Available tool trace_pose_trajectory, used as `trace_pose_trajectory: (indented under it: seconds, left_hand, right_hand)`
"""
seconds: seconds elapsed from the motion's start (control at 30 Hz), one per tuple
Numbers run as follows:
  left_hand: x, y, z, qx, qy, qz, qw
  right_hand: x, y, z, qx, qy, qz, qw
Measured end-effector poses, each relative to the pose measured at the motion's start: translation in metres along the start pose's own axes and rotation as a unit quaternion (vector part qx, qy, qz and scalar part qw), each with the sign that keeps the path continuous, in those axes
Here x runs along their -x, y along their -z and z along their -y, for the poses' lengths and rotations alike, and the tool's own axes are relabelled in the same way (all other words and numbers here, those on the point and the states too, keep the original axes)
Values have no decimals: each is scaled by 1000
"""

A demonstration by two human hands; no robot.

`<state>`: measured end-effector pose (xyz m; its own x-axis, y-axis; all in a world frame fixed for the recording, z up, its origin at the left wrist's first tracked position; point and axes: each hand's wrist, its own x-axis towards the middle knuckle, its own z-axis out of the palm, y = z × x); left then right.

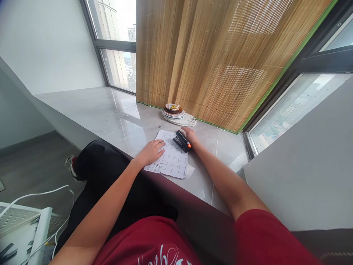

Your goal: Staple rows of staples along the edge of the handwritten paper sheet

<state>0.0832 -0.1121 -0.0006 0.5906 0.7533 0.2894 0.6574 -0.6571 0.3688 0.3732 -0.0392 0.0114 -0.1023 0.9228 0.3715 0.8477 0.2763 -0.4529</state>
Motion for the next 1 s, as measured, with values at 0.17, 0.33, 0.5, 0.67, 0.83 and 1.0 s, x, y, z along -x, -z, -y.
trace_pose_trajectory:
  seconds: [0.17,0.33,0.5,0.67,0.83,1.0]
  left_hand:
    - [3,-2,1,-34,19,10,999]
    - [3,-1,-2,-51,56,9,997]
    - [4,6,1,1,76,24,997]
    - [2,13,4,30,106,9,994]
    - [-2,14,9,16,89,16,996]
    - [0,12,13,18,76,7,997]
  right_hand:
    - [43,14,18,-108,-37,-46,992]
    - [64,5,39,-121,31,-86,988]
    - [61,-5,49,-192,114,-133,966]
    - [59,-4,59,-207,158,-75,962]
    - [63,16,45,-247,78,-215,941]
    - [63,21,27,-297,41,-156,941]
